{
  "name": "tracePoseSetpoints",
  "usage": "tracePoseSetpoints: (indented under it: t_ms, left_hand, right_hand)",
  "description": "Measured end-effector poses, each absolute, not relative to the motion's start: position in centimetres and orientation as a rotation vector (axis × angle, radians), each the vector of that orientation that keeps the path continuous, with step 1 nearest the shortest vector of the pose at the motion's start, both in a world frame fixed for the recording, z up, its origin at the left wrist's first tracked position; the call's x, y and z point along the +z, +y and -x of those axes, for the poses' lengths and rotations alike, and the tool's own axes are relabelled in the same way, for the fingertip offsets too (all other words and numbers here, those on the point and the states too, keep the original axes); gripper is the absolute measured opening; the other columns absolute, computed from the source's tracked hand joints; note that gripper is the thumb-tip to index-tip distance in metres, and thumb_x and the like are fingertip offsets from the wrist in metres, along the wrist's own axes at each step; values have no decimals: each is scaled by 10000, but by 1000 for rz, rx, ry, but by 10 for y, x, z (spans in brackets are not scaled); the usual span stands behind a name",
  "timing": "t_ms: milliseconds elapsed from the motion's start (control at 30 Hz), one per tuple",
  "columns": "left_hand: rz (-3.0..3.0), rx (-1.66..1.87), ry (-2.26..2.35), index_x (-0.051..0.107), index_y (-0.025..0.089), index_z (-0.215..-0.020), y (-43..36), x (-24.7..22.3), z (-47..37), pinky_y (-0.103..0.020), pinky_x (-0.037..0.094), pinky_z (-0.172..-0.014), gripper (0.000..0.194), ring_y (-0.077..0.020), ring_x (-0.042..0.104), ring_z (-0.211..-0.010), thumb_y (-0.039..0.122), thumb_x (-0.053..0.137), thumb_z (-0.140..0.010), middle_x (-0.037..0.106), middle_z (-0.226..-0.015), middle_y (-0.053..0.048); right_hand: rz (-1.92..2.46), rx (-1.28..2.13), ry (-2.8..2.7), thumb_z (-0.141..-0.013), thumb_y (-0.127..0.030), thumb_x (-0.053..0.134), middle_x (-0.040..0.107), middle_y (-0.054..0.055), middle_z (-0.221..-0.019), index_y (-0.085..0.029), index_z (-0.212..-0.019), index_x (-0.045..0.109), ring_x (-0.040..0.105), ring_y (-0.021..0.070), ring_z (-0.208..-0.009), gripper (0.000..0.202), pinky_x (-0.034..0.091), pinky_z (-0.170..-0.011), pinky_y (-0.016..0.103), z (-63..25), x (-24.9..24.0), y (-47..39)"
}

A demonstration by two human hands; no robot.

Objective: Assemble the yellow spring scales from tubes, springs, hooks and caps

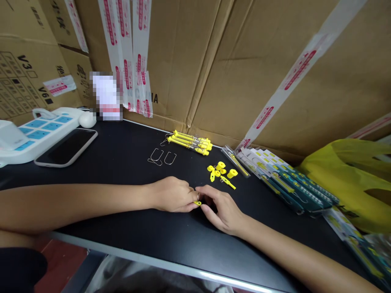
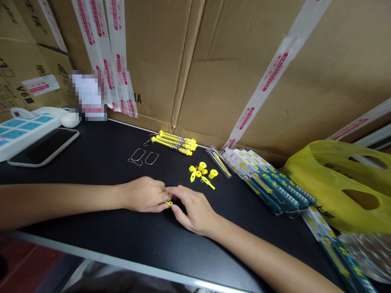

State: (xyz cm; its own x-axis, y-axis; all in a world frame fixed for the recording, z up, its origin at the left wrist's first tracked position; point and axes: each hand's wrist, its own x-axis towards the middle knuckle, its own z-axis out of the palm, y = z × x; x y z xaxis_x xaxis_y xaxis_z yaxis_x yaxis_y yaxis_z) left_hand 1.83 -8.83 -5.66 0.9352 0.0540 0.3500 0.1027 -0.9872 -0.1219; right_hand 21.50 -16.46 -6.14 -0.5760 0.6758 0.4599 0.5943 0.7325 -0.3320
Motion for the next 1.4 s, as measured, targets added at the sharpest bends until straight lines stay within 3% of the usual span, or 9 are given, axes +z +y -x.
tracePoseSetpoints:
  t_ms: [167,300,433,633,800,1033,1267,1400]
  left_hand:
    - [2983,-592,-95,563,169,-825,-86,-58,-18,-275,426,-577,273,-161,586,-687,307,357,-937,651,-779,-31]
    - [2968,-624,-113,569,170,-796,-85,-58,-19,-284,420,-590,303,-162,579,-666,298,338,-945,641,-752,-32]
    - [2959,-649,-91,565,168,-797,-86,-60,-18,-265,420,-581,300,-152,604,-679,295,336,-944,655,-779,-20]
    - [2974,-573,-278,568,150,-821,-87,-61,-18,-249,450,-605,323,-159,641,-721,313,321,-949,674,-829,-31]
    - [2988,-515,-251,548,161,-794,-87,-59,-19,-248,437,-558,308,-159,633,-666,323,333,-943,659,-756,-18]
    - [2949,-547,-326,530,167,-756,-89,-59,-20,-257,410,-531,302,-159,606,-612,301,327,-936,629,-696,-10]
    - [2972,-482,-227,549,174,-744,-89,-56,-21,-231,398,-537,259,-143,601,-648,320,410,-907,632,-714,-2]
    - [2973,-487,-264,539,178,-733,-89,-56,-21,-246,391,-520,246,-156,605,-638,331,434,-895,627,-705,2]
  right_hand:
    - [1040,276,-2271,-823,-164,462,568,28,-841,-199,-1196,291,486,116,-576,412,438,-524,246,-215,-63,-165]
    - [1038,191,-2297,-770,-266,562,546,20,-825,-219,-963,366,481,119,-596,279,412,-518,236,-212,-63,-165]
    - [1071,-22,-2451,-872,-290,497,541,18,-716,-206,-762,446,502,132,-634,148,376,-551,234,-209,-58,-164]
    - [1048,-477,-2502,-907,-184,423,501,6,-575,-189,-613,481,437,124,-542,300,297,-523,261,-206,-56,-167]
    - [1107,-610,-2466,-906,-237,457,505,8,-568,-188,-601,490,430,128,-543,311,291,-520,274,-206,-55,-167]
    - [1070,-717,-2471,-885,-175,465,471,-6,-524,-191,-574,480,403,124,-513,312,273,-512,282,-204,-51,-168]
    - [1177,-636,-2443,-919,-334,433,533,5,-569,-178,-642,507,457,128,-532,326,284,-514,271,-207,-55,-165]
    - [1143,-644,-2478,-912,-255,416,540,7,-583,-178,-659,518,470,130,-544,284,298,-527,266,-207,-53,-165]
